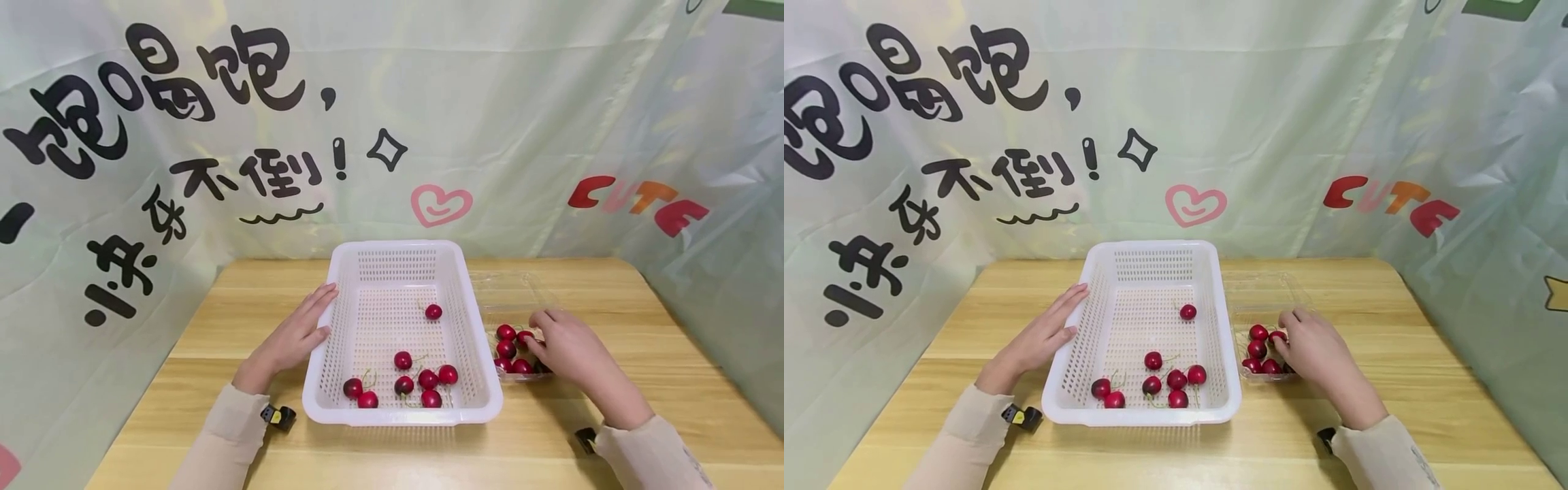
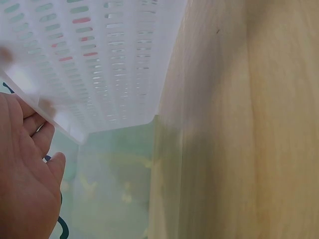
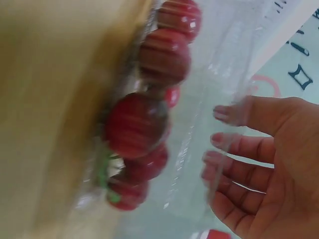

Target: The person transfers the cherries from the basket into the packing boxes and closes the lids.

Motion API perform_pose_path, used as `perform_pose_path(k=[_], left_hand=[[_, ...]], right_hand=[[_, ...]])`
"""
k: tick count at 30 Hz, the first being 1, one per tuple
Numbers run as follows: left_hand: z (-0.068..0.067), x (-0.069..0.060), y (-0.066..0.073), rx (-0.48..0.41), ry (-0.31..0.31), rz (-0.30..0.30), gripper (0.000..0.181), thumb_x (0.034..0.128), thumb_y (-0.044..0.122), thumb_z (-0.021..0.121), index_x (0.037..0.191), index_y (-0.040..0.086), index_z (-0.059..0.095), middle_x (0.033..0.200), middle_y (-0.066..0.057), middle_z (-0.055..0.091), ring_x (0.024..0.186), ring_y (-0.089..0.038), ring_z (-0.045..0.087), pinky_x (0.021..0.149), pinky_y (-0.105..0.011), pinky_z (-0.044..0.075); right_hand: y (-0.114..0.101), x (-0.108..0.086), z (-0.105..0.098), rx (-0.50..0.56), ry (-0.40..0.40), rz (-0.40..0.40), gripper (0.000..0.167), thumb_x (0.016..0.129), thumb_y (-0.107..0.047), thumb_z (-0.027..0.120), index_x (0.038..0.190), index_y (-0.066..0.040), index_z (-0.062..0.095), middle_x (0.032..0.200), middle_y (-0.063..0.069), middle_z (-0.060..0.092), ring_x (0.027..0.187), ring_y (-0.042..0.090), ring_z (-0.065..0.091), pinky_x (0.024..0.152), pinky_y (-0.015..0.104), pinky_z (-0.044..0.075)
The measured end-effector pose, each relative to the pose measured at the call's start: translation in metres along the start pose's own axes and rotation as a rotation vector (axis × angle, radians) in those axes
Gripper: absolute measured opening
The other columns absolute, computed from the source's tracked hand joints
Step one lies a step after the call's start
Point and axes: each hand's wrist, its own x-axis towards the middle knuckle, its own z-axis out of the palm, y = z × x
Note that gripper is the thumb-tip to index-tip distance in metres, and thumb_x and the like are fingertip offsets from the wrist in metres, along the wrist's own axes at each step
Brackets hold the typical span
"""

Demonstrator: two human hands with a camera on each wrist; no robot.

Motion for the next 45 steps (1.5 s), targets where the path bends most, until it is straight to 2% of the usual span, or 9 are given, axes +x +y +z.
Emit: perform_pose_path(k=[9,15,19,29,35,39,45], left_hand=[[0.001,-0.001,-0.001,0.006,-0.001,0.004,0.061,0.0989,0.022,0.049,0.151,-0.001,0.03,0.159,-0.015,0.022,0.147,-0.031,0.017,0.115,-0.057,0.016],[0.001,-0.002,-0.001,0.006,-0.005,-0.016,0.061,0.099,0.023,0.049,0.152,0.0,0.029,0.16,-0.014,0.022,0.147,-0.03,0.017,0.117,-0.052,0.015],[0.0,-0.002,-0.001,0.014,-0.009,-0.024,0.061,0.0989,0.022,0.049,0.152,0.0,0.029,0.16,-0.013,0.022,0.147,-0.03,0.017,0.116,-0.053,0.016],[-0.001,-0.001,0.0,0.017,-0.014,-0.027,0.061,0.0988,0.021,0.049,0.152,0.0,0.029,0.16,-0.014,0.022,0.147,-0.031,0.017,0.115,-0.054,0.018],[-0.002,-0.001,0.002,0.021,-0.021,-0.039,0.061,0.0984,0.02,0.05,0.152,0.0,0.029,0.16,-0.014,0.022,0.147,-0.031,0.017,0.116,-0.053,0.018],[-0.001,-0.001,0.002,0.02,-0.021,-0.043,0.061,0.0985,0.021,0.05,0.152,0.0,0.029,0.16,-0.013,0.021,0.147,-0.031,0.017,0.115,-0.053,0.021],[-0.002,-0.001,0.002,0.034,-0.019,-0.037,0.061,0.0986,0.023,0.05,0.152,0.001,0.029,0.16,-0.013,0.022,0.147,-0.031,0.018,0.113,-0.054,0.024]], right_hand=[[-0.022,0.023,-0.02,-0.065,0.038,-0.117,0.026,0.08,-0.015,0.077,0.097,0.0,0.063,0.086,0.01,0.059,0.075,0.029,0.057,0.068,0.047,0.051],[-0.039,0.04,-0.032,-0.11,0.055,-0.199,0.029,0.081,-0.017,0.078,0.099,0.0,0.062,0.088,0.011,0.058,0.075,0.028,0.055,0.069,0.044,0.051],[-0.05,0.051,-0.036,-0.119,0.075,-0.244,0.03,0.082,-0.017,0.077,0.101,0.0,0.062,0.091,0.013,0.06,0.078,0.03,0.057,0.072,0.045,0.052],[-0.075,0.073,-0.042,-0.151,0.079,-0.266,0.027,0.083,-0.02,0.076,0.099,-0.002,0.063,0.085,0.01,0.058,0.073,0.027,0.055,0.065,0.042,0.05],[-0.093,0.087,-0.049,-0.161,0.088,-0.297,0.027,0.084,-0.019,0.074,0.099,-0.003,0.06,0.087,0.01,0.057,0.076,0.029,0.055,0.07,0.042,0.049],[-0.106,0.1,-0.053,-0.162,0.103,-0.334,0.026,0.084,-0.019,0.074,0.097,-0.002,0.059,0.085,0.01,0.056,0.074,0.028,0.054,0.069,0.041,0.048],[-0.124,0.118,-0.05,-0.143,0.112,-0.345,0.024,0.085,-0.019,0.071,0.098,-0.001,0.06,0.086,0.01,0.058,0.076,0.028,0.056,0.073,0.04,0.049]])
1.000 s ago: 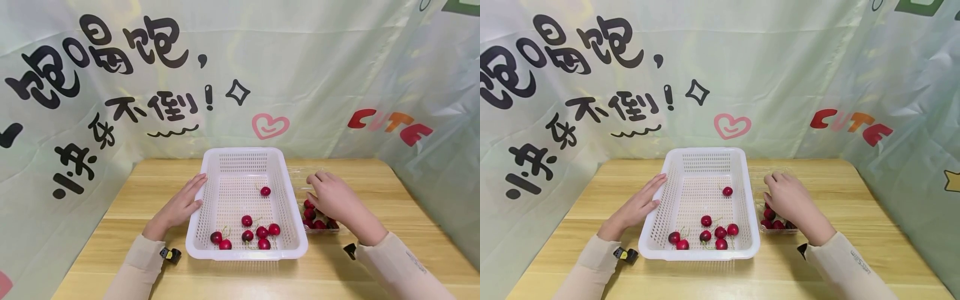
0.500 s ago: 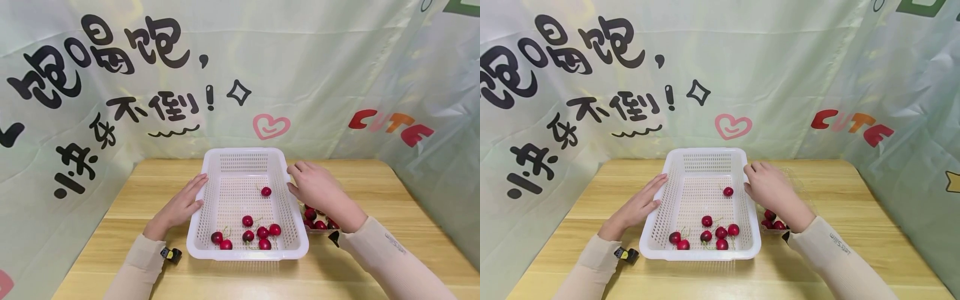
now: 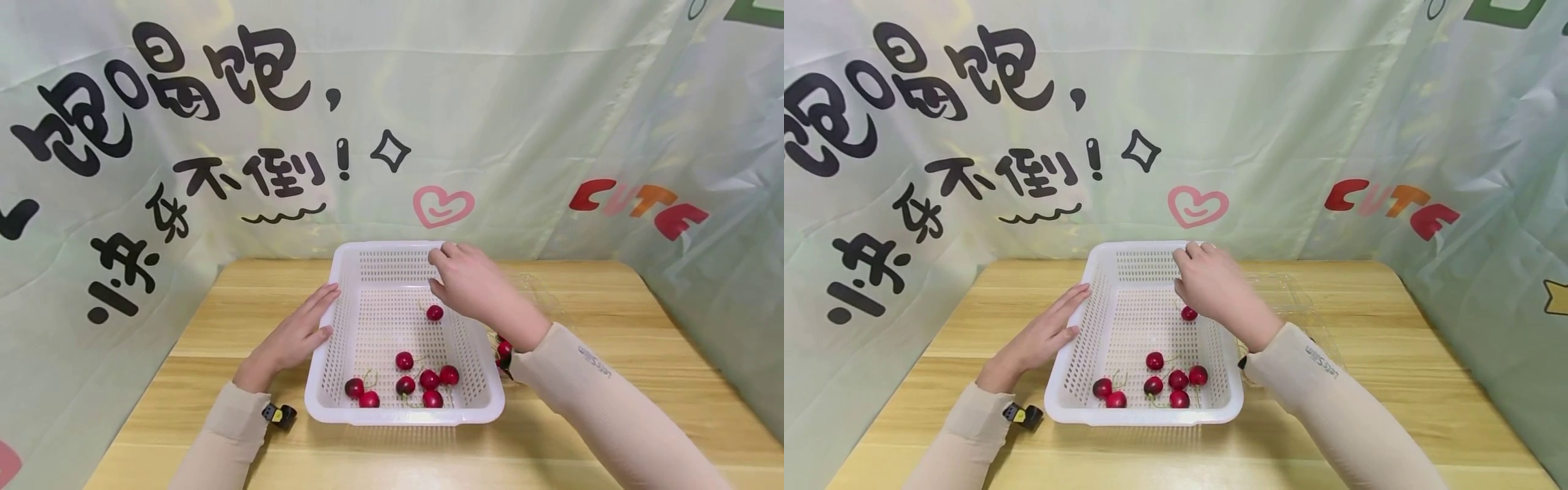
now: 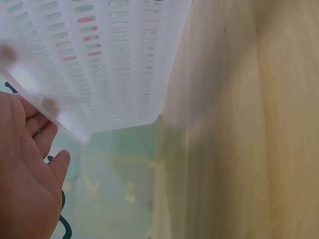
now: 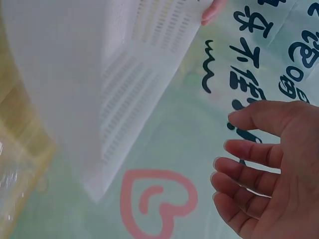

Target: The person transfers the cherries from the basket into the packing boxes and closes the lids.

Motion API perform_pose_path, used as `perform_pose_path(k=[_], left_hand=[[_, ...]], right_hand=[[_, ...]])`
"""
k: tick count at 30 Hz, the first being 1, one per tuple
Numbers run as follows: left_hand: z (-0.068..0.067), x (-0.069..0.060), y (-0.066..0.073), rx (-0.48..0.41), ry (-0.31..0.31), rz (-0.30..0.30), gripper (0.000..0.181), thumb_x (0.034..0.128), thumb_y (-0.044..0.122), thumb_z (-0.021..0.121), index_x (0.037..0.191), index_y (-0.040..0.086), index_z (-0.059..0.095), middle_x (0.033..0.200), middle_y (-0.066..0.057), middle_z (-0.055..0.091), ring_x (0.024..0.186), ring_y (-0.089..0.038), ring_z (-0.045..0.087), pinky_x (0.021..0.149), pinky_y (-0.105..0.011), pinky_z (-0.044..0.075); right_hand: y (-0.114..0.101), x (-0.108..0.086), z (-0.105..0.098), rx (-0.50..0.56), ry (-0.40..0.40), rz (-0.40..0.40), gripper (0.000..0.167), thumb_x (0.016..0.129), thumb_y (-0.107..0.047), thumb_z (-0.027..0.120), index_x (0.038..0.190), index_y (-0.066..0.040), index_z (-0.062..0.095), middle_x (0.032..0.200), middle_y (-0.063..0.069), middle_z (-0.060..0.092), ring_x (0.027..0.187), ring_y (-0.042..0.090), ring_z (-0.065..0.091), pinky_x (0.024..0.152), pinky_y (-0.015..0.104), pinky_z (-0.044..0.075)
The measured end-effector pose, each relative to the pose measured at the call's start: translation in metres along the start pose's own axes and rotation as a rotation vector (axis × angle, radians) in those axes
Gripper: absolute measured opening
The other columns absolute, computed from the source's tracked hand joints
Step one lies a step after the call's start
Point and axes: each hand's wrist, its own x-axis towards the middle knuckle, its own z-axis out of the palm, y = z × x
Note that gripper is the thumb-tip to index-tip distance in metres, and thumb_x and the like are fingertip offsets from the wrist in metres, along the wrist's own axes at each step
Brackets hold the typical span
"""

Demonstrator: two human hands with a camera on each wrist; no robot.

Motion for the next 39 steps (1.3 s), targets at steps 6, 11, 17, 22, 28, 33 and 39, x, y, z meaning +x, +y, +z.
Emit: perform_pose_path(k=[6,11,17,22,28,33,39], left_hand=[[0.0,0.002,0.0,0.014,-0.011,-0.007,0.062,0.099,0.025,0.049,0.153,0.002,0.028,0.16,-0.011,0.021,0.147,-0.03,0.019,0.113,-0.054,0.026],[-0.001,0.002,0.001,0.034,-0.017,-0.013,0.062,0.0985,0.025,0.05,0.153,0.002,0.029,0.16,-0.01,0.021,0.146,-0.03,0.019,0.113,-0.053,0.025],[-0.002,0.002,0.002,0.057,-0.017,-0.009,0.062,0.098,0.025,0.049,0.152,0.002,0.03,0.16,-0.011,0.023,0.146,-0.029,0.02,0.117,-0.051,0.017],[0.0,0.003,0.002,0.063,-0.015,-0.004,0.062,0.0977,0.025,0.049,0.152,0.001,0.031,0.159,-0.011,0.025,0.146,-0.028,0.02,0.118,-0.05,0.014],[0.0,0.003,0.001,0.062,-0.008,0.003,0.061,0.0981,0.025,0.049,0.151,0.001,0.031,0.159,-0.012,0.025,0.146,-0.028,0.02,0.116,-0.053,0.015],[0.0,0.002,0.001,0.053,-0.004,0.003,0.061,0.098,0.024,0.049,0.151,0.0,0.031,0.159,-0.013,0.025,0.146,-0.029,0.02,0.117,-0.053,0.015],[-0.001,0.002,0.001,0.046,-0.005,0.002,0.061,0.0982,0.023,0.048,0.151,0.0,0.03,0.159,-0.013,0.024,0.146,-0.029,0.02,0.117,-0.052,0.015]], right_hand=[[-0.011,0.016,0.007,0.013,-0.037,0.049,0.024,0.088,-0.021,0.068,0.102,-0.002,0.062,0.092,0.011,0.061,0.081,0.028,0.059,0.079,0.039,0.05],[-0.018,0.026,0.015,0.009,-0.08,0.101,0.024,0.089,-0.021,0.067,0.101,-0.001,0.062,0.091,0.011,0.061,0.084,0.028,0.059,0.082,0.039,0.05],[-0.021,0.033,0.028,0.006,-0.14,0.142,0.026,0.089,-0.022,0.066,0.102,0.0,0.061,0.087,0.01,0.058,0.079,0.026,0.055,0.076,0.037,0.048],[-0.022,0.033,0.039,0.02,-0.193,0.168,0.025,0.09,-0.022,0.065,0.102,0.0,0.06,0.084,0.009,0.056,0.076,0.026,0.053,0.073,0.037,0.048],[-0.021,0.033,0.053,0.064,-0.267,0.243,0.033,0.091,-0.024,0.065,0.112,0.001,0.06,0.095,0.013,0.059,0.085,0.03,0.057,0.08,0.041,0.051],[-0.023,0.037,0.063,0.091,-0.364,0.277,0.042,0.092,-0.028,0.064,0.121,0.002,0.057,0.108,0.016,0.061,0.099,0.033,0.058,0.09,0.044,0.049],[-0.024,0.039,0.07,0.131,-0.458,0.325,0.052,0.09,-0.027,0.067,0.131,0.002,0.054,0.121,0.019,0.059,0.109,0.037,0.056,0.095,0.047,0.047]])
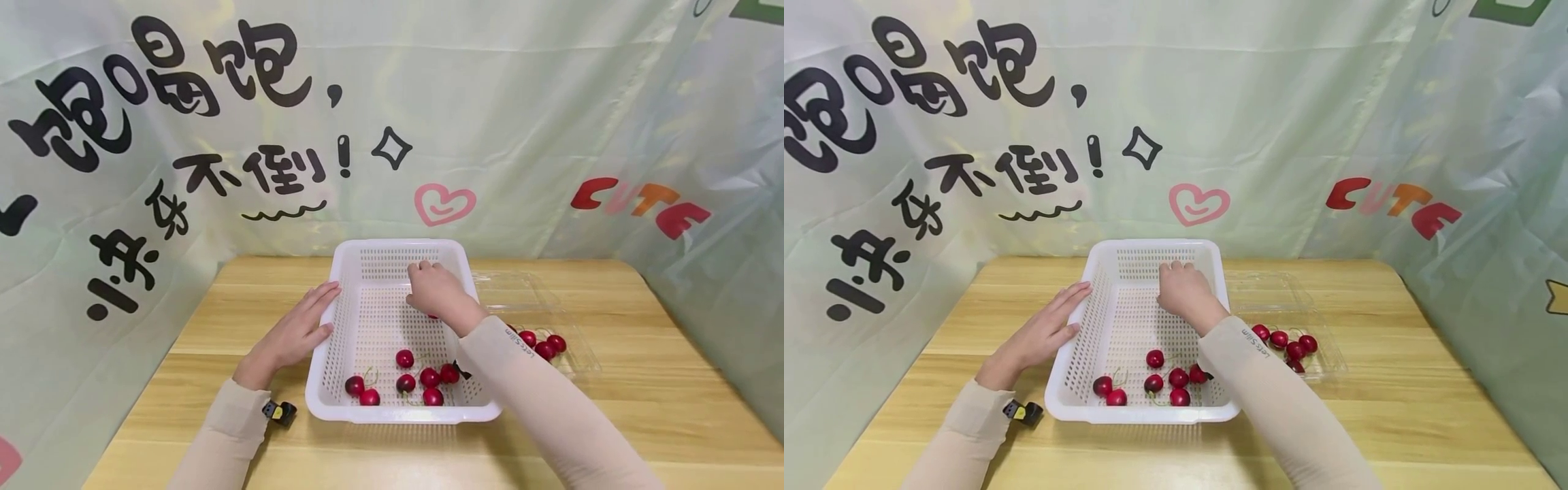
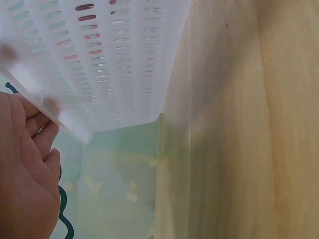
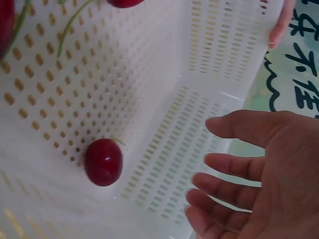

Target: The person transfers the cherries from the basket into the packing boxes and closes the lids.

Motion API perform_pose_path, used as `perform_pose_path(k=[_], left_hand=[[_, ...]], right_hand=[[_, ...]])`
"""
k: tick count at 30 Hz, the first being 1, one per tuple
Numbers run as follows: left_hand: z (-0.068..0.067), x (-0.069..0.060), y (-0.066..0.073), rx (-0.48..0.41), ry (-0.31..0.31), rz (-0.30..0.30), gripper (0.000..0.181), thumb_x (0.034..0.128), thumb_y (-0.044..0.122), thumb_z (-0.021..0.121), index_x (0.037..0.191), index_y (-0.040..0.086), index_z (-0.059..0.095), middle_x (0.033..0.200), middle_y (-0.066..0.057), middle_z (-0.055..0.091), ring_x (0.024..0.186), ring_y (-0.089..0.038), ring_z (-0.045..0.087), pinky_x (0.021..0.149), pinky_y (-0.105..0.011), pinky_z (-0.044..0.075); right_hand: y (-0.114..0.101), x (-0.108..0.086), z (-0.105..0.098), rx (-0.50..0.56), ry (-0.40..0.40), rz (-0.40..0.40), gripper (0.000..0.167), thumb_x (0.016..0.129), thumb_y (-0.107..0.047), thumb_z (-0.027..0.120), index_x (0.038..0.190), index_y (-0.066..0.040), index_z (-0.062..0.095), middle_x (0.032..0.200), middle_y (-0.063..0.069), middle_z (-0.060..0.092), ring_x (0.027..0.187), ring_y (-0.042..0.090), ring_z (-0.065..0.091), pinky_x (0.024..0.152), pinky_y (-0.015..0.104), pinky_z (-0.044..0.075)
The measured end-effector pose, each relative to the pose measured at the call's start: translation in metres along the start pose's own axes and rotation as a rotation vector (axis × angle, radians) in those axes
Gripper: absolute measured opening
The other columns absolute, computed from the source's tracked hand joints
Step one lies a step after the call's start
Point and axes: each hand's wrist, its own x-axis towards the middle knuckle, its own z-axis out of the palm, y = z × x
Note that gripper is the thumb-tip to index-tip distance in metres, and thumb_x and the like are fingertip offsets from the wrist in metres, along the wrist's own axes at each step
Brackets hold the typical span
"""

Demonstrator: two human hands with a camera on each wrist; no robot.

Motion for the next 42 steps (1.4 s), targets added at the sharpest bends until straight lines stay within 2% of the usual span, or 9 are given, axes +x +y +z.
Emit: perform_pose_path(k=[6,14,19,23,26,29,36,39,42], left_hand=[[-0.001,0.0,0.0,-0.001,-0.002,-0.002,0.061,0.0982,0.023,0.048,0.152,0.0,0.03,0.159,-0.014,0.024,0.146,-0.03,0.02,0.117,-0.05,0.014],[0.0,-0.001,0.0,-0.003,0.001,0.001,0.061,0.0983,0.022,0.049,0.152,0.0,0.03,0.159,-0.014,0.024,0.146,-0.03,0.02,0.117,-0.052,0.014],[0.0,-0.001,0.0,-0.005,0.001,-0.005,0.061,0.0989,0.023,0.048,0.152,0.001,0.029,0.159,-0.013,0.024,0.146,-0.029,0.019,0.117,-0.052,0.013],[0.0,-0.001,0.0,-0.007,-0.001,-0.002,0.061,0.0989,0.023,0.048,0.152,0.001,0.029,0.16,-0.013,0.023,0.146,-0.029,0.019,0.117,-0.052,0.014],[0.0,-0.001,-0.001,-0.007,0.002,0.002,0.061,0.0984,0.023,0.048,0.152,0.0,0.03,0.159,-0.013,0.024,0.146,-0.029,0.019,0.117,-0.053,0.014],[0.0,-0.001,-0.001,-0.005,0.004,0.003,0.061,0.0981,0.023,0.048,0.152,0.0,0.03,0.159,-0.013,0.024,0.146,-0.029,0.02,0.117,-0.051,0.013],[0.0,-0.001,-0.002,-0.001,0.006,0.006,0.061,0.0984,0.023,0.048,0.151,0.0,0.03,0.159,-0.013,0.024,0.146,-0.029,0.02,0.117,-0.053,0.014],[0.001,-0.001,-0.002,0.0,0.005,0.007,0.06,0.0985,0.023,0.048,0.151,0.0,0.03,0.159,-0.013,0.024,0.146,-0.029,0.02,0.116,-0.055,0.015],[0.001,-0.001,-0.002,0.001,-0.001,0.001,0.061,0.0988,0.024,0.048,0.152,0.001,0.03,0.159,-0.013,0.024,0.146,-0.029,0.019,0.117,-0.052,0.013]], right_hand=[[0.003,0.002,0.009,0.036,-0.076,0.051,0.056,0.089,-0.022,0.066,0.137,0.002,0.05,0.131,0.022,0.054,0.119,0.039,0.052,0.101,0.049,0.044],[0.001,0.006,0.019,0.056,-0.156,0.076,0.052,0.088,-0.015,0.064,0.136,0.002,0.052,0.131,0.021,0.055,0.118,0.038,0.051,0.101,0.049,0.043],[0.0,0.007,0.022,0.048,-0.179,0.089,0.049,0.09,-0.012,0.061,0.136,0.001,0.052,0.132,0.02,0.055,0.118,0.036,0.052,0.102,0.048,0.042],[-0.001,0.006,0.024,0.036,-0.204,0.09,0.04,0.091,-0.01,0.058,0.129,0.001,0.057,0.123,0.018,0.06,0.104,0.031,0.057,0.093,0.043,0.047],[-0.001,0.007,0.025,0.022,-0.222,0.082,0.029,0.09,-0.008,0.057,0.117,0.0,0.063,0.105,0.014,0.064,0.086,0.027,0.055,0.077,0.037,0.048],[-0.001,0.008,0.026,0.016,-0.243,0.069,0.019,0.089,-0.006,0.057,0.106,-0.002,0.065,0.089,0.011,0.062,0.075,0.025,0.053,0.067,0.034,0.045],[0.0,0.009,0.028,0.019,-0.287,0.07,0.012,0.088,-0.003,0.057,0.094,-0.005,0.067,0.082,0.009,0.06,0.071,0.022,0.055,0.063,0.031,0.044],[0.0,0.008,0.028,0.019,-0.295,0.064,0.014,0.088,-0.003,0.056,0.095,-0.005,0.067,0.082,0.008,0.06,0.071,0.021,0.055,0.061,0.03,0.044],[-0.001,0.007,0.029,0.008,-0.304,0.05,0.016,0.09,-0.003,0.054,0.098,-0.004,0.068,0.082,0.008,0.06,0.07,0.02,0.055,0.058,0.029,0.043]])
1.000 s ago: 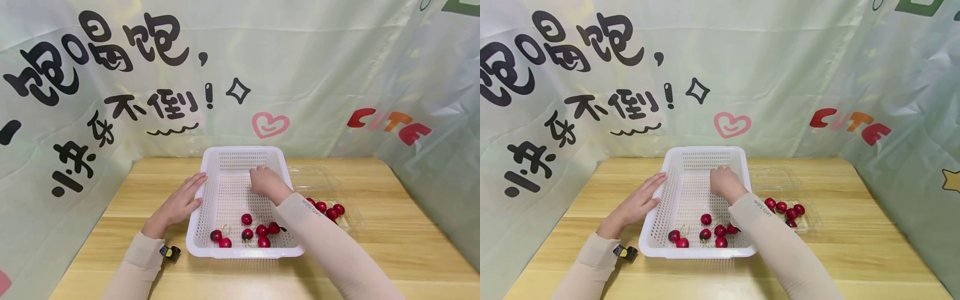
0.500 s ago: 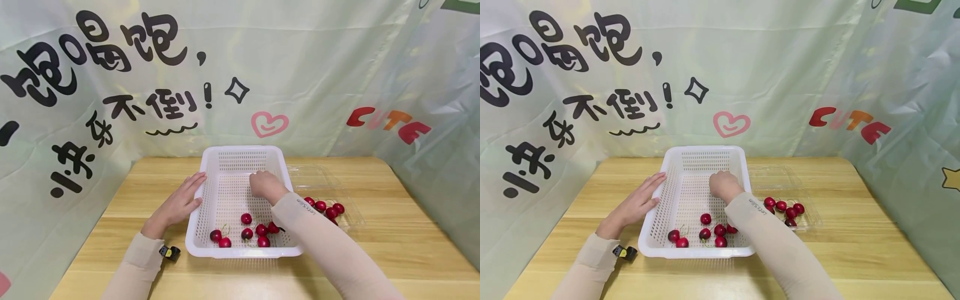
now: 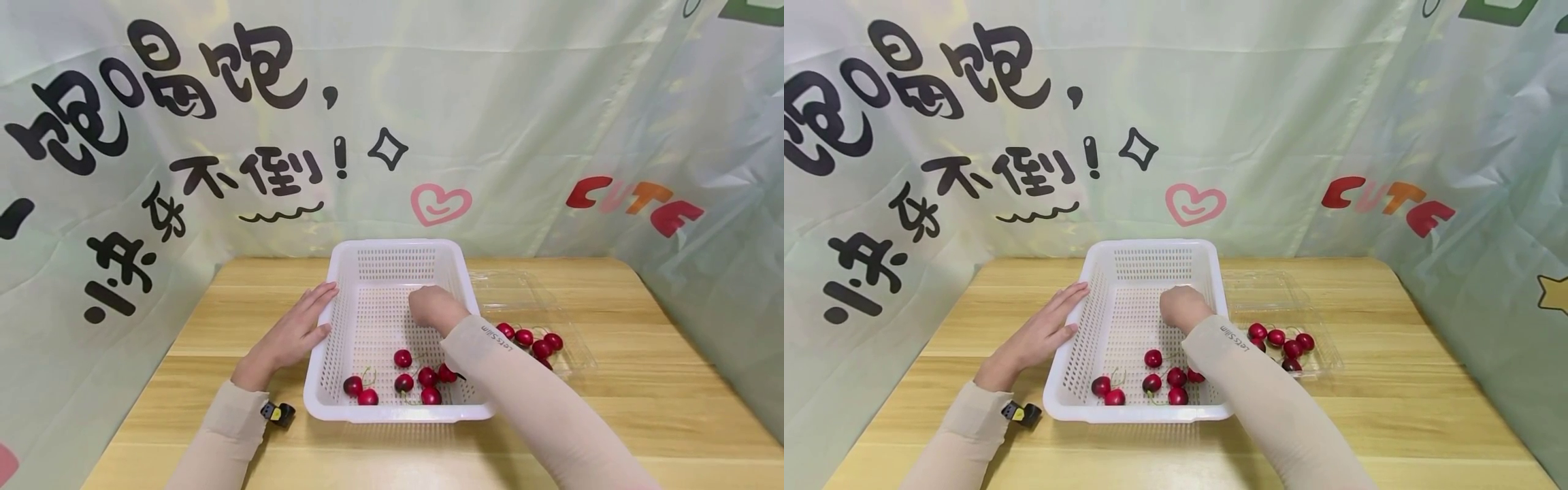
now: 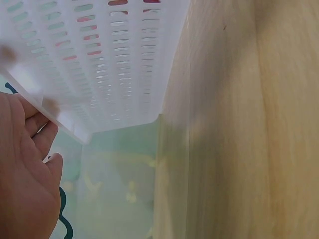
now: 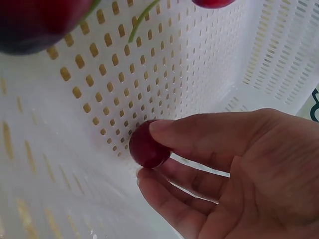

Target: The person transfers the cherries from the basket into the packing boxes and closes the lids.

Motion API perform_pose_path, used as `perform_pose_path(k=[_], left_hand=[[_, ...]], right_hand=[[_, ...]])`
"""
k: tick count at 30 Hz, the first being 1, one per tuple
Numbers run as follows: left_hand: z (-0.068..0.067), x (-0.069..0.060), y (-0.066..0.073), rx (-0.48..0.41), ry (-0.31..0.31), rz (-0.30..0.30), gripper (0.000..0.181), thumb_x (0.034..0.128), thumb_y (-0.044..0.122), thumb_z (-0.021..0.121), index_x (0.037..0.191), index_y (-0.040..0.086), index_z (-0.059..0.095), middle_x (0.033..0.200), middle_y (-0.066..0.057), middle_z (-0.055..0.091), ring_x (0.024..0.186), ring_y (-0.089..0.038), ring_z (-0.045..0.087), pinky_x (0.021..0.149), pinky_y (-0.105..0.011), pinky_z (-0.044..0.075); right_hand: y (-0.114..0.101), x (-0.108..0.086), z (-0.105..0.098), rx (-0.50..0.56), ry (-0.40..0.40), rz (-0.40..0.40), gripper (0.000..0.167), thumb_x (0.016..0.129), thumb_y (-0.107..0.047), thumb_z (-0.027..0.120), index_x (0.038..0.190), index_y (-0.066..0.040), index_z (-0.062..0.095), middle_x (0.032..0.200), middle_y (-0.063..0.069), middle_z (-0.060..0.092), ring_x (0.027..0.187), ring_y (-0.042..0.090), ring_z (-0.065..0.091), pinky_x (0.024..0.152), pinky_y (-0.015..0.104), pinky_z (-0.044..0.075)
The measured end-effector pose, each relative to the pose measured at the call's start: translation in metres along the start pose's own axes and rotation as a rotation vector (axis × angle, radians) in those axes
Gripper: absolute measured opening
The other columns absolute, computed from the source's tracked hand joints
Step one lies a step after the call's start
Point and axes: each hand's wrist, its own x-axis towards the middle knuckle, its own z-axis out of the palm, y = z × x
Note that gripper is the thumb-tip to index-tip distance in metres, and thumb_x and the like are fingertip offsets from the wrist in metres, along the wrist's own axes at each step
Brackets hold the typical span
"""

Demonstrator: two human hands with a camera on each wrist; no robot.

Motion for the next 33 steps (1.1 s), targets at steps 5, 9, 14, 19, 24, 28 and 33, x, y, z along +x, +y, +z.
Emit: perform_pose_path(k=[5,9,14,19,24,28,33], left_hand=[[0.0001,0.0002,0.0004,-0.002,-0.001,-0.002,0.061,0.099,0.025,0.048,0.152,0.001,0.03,0.16,-0.012,0.023,0.147,-0.029,0.019,0.118,-0.048,0.011],[-0.0002,0.0004,0.0012,-0.001,-0.002,-0.005,0.061,0.099,0.025,0.047,0.152,0.001,0.03,0.16,-0.012,0.024,0.147,-0.028,0.019,0.118,-0.048,0.011],[-0.0005,0.0004,0.0013,0.002,-0.004,-0.005,0.061,0.0991,0.025,0.047,0.152,0.001,0.03,0.16,-0.013,0.024,0.147,-0.029,0.019,0.118,-0.051,0.012],[-0.0008,0.0003,0.0009,0.003,0.002,0.0,0.06,0.099,0.024,0.048,0.152,0.001,0.03,0.159,-0.013,0.024,0.146,-0.029,0.019,0.117,-0.052,0.013],[-0.0004,0.0008,0.0008,0.006,0.007,0.005,0.06,0.0988,0.024,0.048,0.151,0.0,0.031,0.159,-0.014,0.025,0.146,-0.03,0.02,0.116,-0.055,0.015],[-0.0002,0.0006,0.0009,0.005,0.005,0.002,0.06,0.0985,0.023,0.048,0.151,-0.001,0.031,0.159,-0.014,0.025,0.146,-0.03,0.02,0.116,-0.055,0.015],[-0.0005,0.0007,0.001,0.002,-0.003,-0.009,0.061,0.0986,0.023,0.047,0.152,0.0,0.03,0.159,-0.013,0.024,0.146,-0.029,0.019,0.117,-0.053,0.013]], right_hand=[[-0.0007,-0.0015,0.0011,0.003,-0.015,0.004,0.019,0.091,-0.002,0.054,0.103,-0.003,0.068,0.084,0.008,0.061,0.072,0.02,0.056,0.059,0.028,0.044],[-0.0013,-0.0018,0.0006,0.002,-0.013,0.004,0.019,0.091,-0.003,0.056,0.105,-0.004,0.068,0.085,0.008,0.061,0.075,0.021,0.056,0.063,0.03,0.045],[-0.0027,-0.0006,0.0013,0.002,-0.018,0.005,0.02,0.092,-0.006,0.056,0.107,-0.004,0.068,0.086,0.007,0.061,0.075,0.021,0.056,0.063,0.03,0.045],[-0.0042,0.0005,0.0022,0.011,-0.026,0.0,0.021,0.089,-0.004,0.057,0.107,-0.004,0.068,0.086,0.008,0.061,0.073,0.021,0.056,0.059,0.029,0.044],[-0.0055,0.001,0.0027,0.012,-0.033,-0.013,0.023,0.088,-0.003,0.058,0.109,-0.004,0.068,0.088,0.008,0.062,0.076,0.021,0.057,0.062,0.03,0.046],[-0.0067,-0.0007,0.0022,0.034,-0.018,-0.014,0.024,0.089,-0.004,0.058,0.112,-0.004,0.067,0.09,0.008,0.062,0.078,0.022,0.057,0.066,0.03,0.047],[-0.0087,-0.0033,-0.0005,-0.007,0.071,-0.07,0.029,0.09,-0.005,0.056,0.119,-0.002,0.062,0.1,0.012,0.065,0.083,0.024,0.059,0.074,0.035,0.05]])
